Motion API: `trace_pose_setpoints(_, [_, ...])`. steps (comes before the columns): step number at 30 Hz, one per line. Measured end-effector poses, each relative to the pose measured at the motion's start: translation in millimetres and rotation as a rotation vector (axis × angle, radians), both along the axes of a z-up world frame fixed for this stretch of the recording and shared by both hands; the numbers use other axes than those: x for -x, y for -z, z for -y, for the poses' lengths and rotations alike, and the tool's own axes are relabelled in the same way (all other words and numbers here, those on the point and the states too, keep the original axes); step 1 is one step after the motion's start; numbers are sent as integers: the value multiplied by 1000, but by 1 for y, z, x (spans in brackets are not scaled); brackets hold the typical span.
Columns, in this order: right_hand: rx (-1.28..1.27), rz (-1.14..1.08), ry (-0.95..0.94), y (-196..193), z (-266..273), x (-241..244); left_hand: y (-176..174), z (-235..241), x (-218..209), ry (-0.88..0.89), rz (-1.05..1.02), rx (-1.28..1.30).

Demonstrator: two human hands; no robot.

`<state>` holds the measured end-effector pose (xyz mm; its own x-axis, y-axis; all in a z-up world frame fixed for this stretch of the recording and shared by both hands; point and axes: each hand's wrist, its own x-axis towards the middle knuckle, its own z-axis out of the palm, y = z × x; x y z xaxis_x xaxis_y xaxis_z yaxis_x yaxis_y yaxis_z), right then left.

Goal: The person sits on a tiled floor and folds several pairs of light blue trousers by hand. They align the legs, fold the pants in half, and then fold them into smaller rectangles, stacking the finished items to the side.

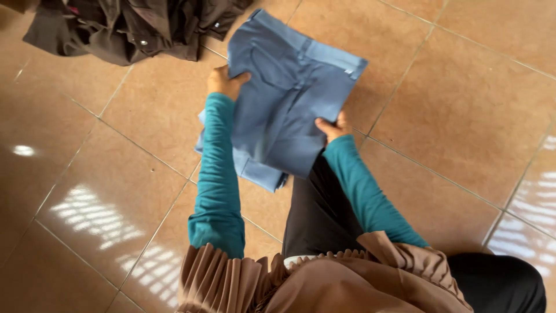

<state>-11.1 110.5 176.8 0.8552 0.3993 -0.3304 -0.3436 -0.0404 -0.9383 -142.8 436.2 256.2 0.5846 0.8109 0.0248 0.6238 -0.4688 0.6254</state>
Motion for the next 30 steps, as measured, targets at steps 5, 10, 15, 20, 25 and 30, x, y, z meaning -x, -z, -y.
trace_pose_setpoints(5, [186, -137, -166, 24, -23, 64, 3, -9, 59, -131, -216, 54])
trace_pose_setpoints(10, [238, -412, -299, 26, -12, 83, 2, 36, 56, -273, -525, 163])
trace_pose_setpoints(15, [530, 205, -326, 9, 1, 53, 68, 63, 10, -262, -526, -75])
trace_pose_setpoints(20, [797, 927, -347, -33, -26, 17, 42, 139, -39, -96, -411, -160])
trace_pose_setpoints(25, [1086, 871, -595, -7, -68, -15, 59, 164, -57, 4, -393, -91])
trace_pose_setpoints(30, [1182, 774, -620, 22, -96, -30, 69, 169, -55, 25, -429, -35])
